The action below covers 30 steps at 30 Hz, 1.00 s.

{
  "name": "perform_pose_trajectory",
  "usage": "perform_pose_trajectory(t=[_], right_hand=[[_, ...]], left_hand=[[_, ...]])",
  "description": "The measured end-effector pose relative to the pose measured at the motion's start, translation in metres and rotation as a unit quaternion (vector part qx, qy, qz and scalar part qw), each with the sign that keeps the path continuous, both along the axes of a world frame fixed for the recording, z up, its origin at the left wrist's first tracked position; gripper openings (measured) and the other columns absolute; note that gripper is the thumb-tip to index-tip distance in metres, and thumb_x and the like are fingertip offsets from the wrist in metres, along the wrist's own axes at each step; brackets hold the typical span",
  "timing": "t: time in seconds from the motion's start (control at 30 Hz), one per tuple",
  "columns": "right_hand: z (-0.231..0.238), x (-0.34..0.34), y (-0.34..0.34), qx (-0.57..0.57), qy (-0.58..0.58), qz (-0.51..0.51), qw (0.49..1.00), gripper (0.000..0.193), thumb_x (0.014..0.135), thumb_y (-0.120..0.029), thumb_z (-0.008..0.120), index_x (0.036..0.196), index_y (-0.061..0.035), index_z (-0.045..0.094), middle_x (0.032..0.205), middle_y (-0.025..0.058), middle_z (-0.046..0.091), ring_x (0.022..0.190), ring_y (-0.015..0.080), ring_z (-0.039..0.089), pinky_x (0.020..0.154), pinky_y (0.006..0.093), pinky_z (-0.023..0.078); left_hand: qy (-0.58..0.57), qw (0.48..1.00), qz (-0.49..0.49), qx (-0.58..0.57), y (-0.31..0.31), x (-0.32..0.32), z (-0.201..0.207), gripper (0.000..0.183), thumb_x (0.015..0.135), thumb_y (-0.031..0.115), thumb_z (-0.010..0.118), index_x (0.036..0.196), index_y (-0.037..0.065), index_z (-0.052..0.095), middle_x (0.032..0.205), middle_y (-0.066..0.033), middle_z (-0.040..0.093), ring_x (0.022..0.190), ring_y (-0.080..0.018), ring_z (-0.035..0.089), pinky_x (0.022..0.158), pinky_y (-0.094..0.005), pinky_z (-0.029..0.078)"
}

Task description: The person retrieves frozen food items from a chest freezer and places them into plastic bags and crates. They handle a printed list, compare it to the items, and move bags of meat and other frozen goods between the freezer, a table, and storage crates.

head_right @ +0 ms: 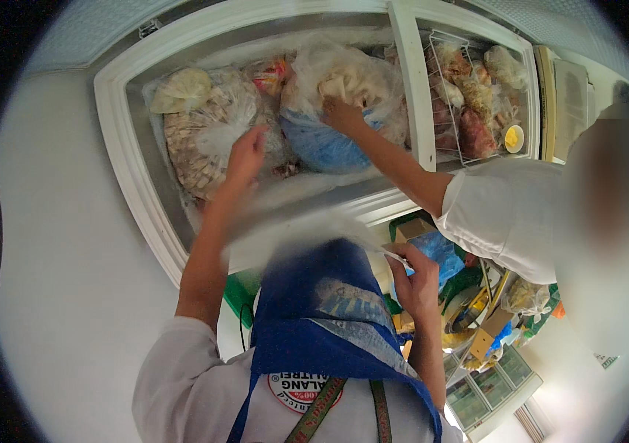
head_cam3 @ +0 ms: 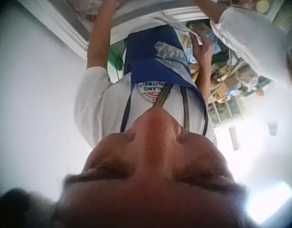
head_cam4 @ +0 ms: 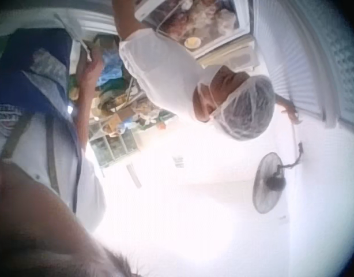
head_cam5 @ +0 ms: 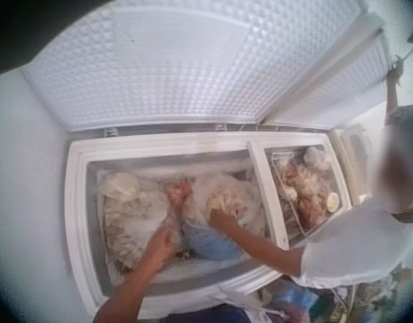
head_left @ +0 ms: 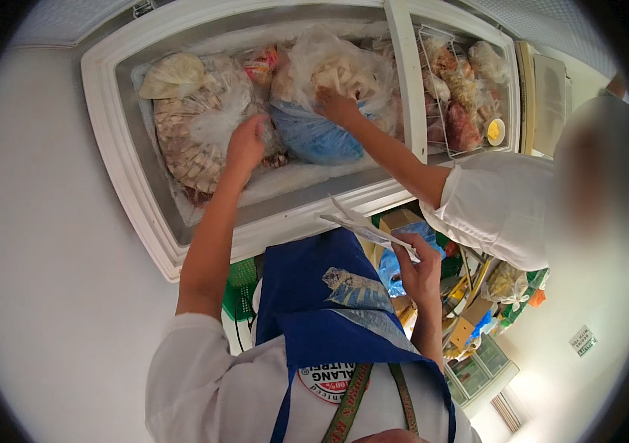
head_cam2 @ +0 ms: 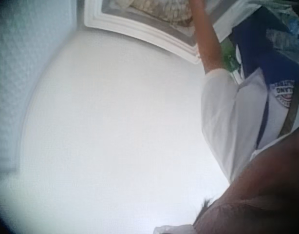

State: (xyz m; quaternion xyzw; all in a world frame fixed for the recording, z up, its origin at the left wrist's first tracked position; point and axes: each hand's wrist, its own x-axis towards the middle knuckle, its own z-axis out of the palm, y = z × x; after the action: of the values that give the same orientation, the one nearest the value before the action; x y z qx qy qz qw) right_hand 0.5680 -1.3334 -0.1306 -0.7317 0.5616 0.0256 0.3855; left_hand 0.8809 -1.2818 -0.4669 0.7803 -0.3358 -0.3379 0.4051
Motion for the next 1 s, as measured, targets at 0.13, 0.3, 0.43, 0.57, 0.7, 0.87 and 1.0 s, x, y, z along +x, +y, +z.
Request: perform_pose_trajectory(t=[0.13, 0.3, 0.43, 0.57, 0.7, 0.87, 1.0], right_hand=[[0.005, -0.014, 0.007, -0.025, -0.048, 0.078, 0.995, 0.019, 0.089, -0.001, 0.067, 0.107, -0.0009, 0.073, 0.102, 0.0187, 0.075, 0.096, 0.0353, 0.074, 0.084, 0.0381, 0.057], [0.012, -0.035, 0.029, -0.067, -0.095, 0.106, 0.988, 0.013, 0.094, -0.007, 0.07, 0.106, -0.0019, 0.074, 0.096, 0.0154, 0.076, 0.087, 0.0271, 0.073, 0.08, 0.0341, 0.055], [0.015, -0.067, 0.053, -0.051, -0.11, 0.096, 0.988, 0.014, 0.094, -0.01, 0.072, 0.106, -0.0018, 0.073, 0.094, 0.0172, 0.075, 0.085, 0.0302, 0.073, 0.078, 0.0355, 0.055], [0.008, -0.107, 0.077, -0.102, -0.079, 0.062, 0.99, 0.022, 0.094, -0.015, 0.075, 0.107, 0.0022, 0.071, 0.091, 0.0218, 0.074, 0.085, 0.0369, 0.072, 0.077, 0.0392, 0.054], [-0.032, -0.169, 0.077, -0.24, -0.036, 0.039, 0.969, 0.029, 0.095, -0.022, 0.072, 0.107, 0.0041, 0.068, 0.083, 0.0291, 0.066, 0.073, 0.0466, 0.066, 0.065, 0.0463, 0.051], [-0.056, -0.228, 0.088, -0.295, -0.002, -0.049, 0.954, 0.028, 0.097, -0.023, 0.071, 0.105, 0.0037, 0.065, 0.087, 0.0308, 0.066, 0.085, 0.0526, 0.063, 0.069, 0.0497, 0.051], [-0.05, -0.247, 0.093, -0.268, 0.03, -0.057, 0.961, 0.026, 0.099, -0.022, 0.068, 0.106, 0.0019, 0.063, 0.091, 0.0303, 0.066, 0.088, 0.0535, 0.062, 0.071, 0.0502, 0.051]], left_hand=[[-0.008, 0.987, -0.035, 0.158, 0.111, -0.013, 0.011, 0.032, 0.093, 0.007, 0.062, 0.124, 0.008, 0.065, 0.109, -0.0228, 0.068, 0.106, -0.0436, 0.064, 0.092, -0.0492, 0.052], [-0.177, 0.983, 0.03, 0.04, 0.215, -0.068, 0.039, 0.032, 0.096, 0.011, 0.062, 0.128, 0.007, 0.063, 0.121, -0.0237, 0.065, 0.116, -0.0445, 0.06, 0.098, -0.0501, 0.05], [-0.189, 0.978, 0.072, -0.056, 0.232, -0.088, 0.045, 0.032, 0.099, 0.015, 0.062, 0.128, 0.004, 0.061, 0.122, -0.0223, 0.064, 0.116, -0.0429, 0.06, 0.099, -0.0506, 0.049], [-0.37, 0.929, 0.027, -0.021, 0.232, -0.085, 0.026, 0.029, 0.099, 0.018, 0.063, 0.123, 0.001, 0.061, 0.117, -0.0213, 0.065, 0.111, -0.0415, 0.061, 0.096, -0.0507, 0.049], [-0.292, 0.954, 0.071, 0.004, 0.223, -0.093, 0.052, 0.028, 0.098, 0.02, 0.065, 0.119, 0.002, 0.061, 0.115, -0.0208, 0.065, 0.107, -0.0405, 0.062, 0.094, -0.0493, 0.05], [-0.271, 0.952, 0.134, 0.05, 0.22, -0.102, 0.063, 0.032, 0.098, 0.027, 0.065, 0.118, 0.003, 0.063, 0.118, -0.0209, 0.066, 0.11, -0.0412, 0.063, 0.094, -0.0486, 0.051], [-0.29, 0.946, 0.135, 0.05, 0.222, -0.1, 0.056, 0.033, 0.098, 0.027, 0.064, 0.119, 0.002, 0.064, 0.117, -0.0214, 0.067, 0.111, -0.0414, 0.063, 0.094, -0.0491, 0.05]])
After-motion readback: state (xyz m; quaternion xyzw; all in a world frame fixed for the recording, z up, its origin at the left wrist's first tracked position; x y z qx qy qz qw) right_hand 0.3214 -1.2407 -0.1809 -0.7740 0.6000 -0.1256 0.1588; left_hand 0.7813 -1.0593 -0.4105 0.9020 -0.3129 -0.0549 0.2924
